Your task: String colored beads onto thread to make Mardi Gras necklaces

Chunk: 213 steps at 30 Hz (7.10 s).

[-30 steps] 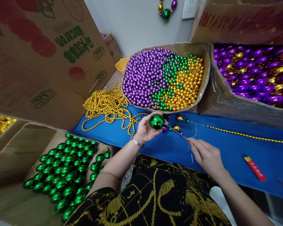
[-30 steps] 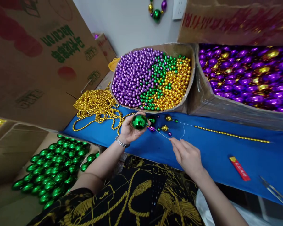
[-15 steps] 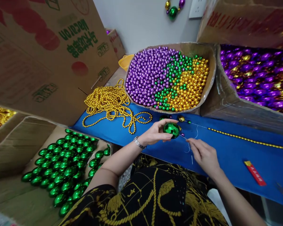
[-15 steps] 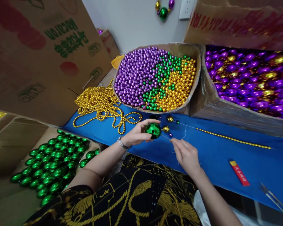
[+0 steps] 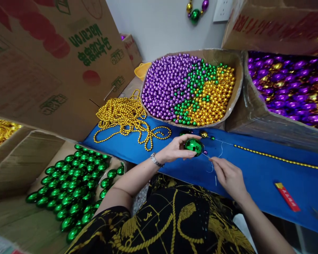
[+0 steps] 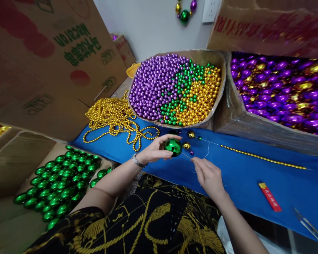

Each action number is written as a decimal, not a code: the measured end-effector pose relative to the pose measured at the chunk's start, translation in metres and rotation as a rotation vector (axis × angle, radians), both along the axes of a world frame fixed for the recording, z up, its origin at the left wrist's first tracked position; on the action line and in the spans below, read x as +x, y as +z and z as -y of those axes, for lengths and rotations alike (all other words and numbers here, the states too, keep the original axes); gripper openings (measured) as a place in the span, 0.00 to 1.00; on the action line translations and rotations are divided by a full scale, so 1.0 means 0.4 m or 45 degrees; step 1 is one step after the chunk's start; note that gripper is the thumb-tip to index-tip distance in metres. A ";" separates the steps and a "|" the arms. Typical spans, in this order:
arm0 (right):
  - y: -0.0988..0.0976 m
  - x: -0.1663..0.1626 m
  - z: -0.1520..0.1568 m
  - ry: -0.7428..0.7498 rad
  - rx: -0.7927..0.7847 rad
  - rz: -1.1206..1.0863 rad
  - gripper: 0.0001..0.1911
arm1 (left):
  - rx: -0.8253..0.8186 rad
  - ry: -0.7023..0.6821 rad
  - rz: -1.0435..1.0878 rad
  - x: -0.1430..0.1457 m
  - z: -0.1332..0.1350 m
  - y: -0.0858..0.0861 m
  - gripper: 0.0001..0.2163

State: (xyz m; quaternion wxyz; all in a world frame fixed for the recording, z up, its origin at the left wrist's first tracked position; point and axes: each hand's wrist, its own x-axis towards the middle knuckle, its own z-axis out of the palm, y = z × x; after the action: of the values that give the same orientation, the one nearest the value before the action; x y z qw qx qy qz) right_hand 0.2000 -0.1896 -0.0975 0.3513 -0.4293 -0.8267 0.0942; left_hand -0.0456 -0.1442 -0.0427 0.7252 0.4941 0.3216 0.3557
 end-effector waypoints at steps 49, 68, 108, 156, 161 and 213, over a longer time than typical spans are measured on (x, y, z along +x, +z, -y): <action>0.031 0.056 0.015 -0.323 -0.199 -0.272 0.10 | 1.180 -0.002 -1.667 0.124 -0.425 0.014 0.11; 0.028 0.064 0.023 -0.340 0.052 -0.110 0.07 | -0.121 0.128 0.108 0.128 -0.167 0.062 0.10; 0.045 0.117 -0.013 -0.441 -0.239 -0.509 0.13 | 1.273 -0.507 -0.716 0.594 -0.497 0.258 0.09; 0.001 0.069 -0.031 -0.302 0.113 -0.091 0.12 | 0.008 0.299 0.376 0.208 -0.126 0.009 0.18; 0.004 0.064 -0.030 -0.290 0.067 -0.138 0.12 | -0.033 0.274 0.357 0.202 -0.124 0.011 0.18; 0.008 0.083 -0.032 -0.382 0.207 -0.021 0.09 | 0.968 0.403 -0.647 0.070 -0.213 0.045 0.14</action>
State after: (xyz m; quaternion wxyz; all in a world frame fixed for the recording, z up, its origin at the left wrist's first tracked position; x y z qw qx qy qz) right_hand 0.2333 -0.1766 -0.0942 0.4018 -0.5172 -0.7553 -0.0228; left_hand -0.0176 -0.0589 -0.0247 0.3286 0.7405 0.4070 0.4220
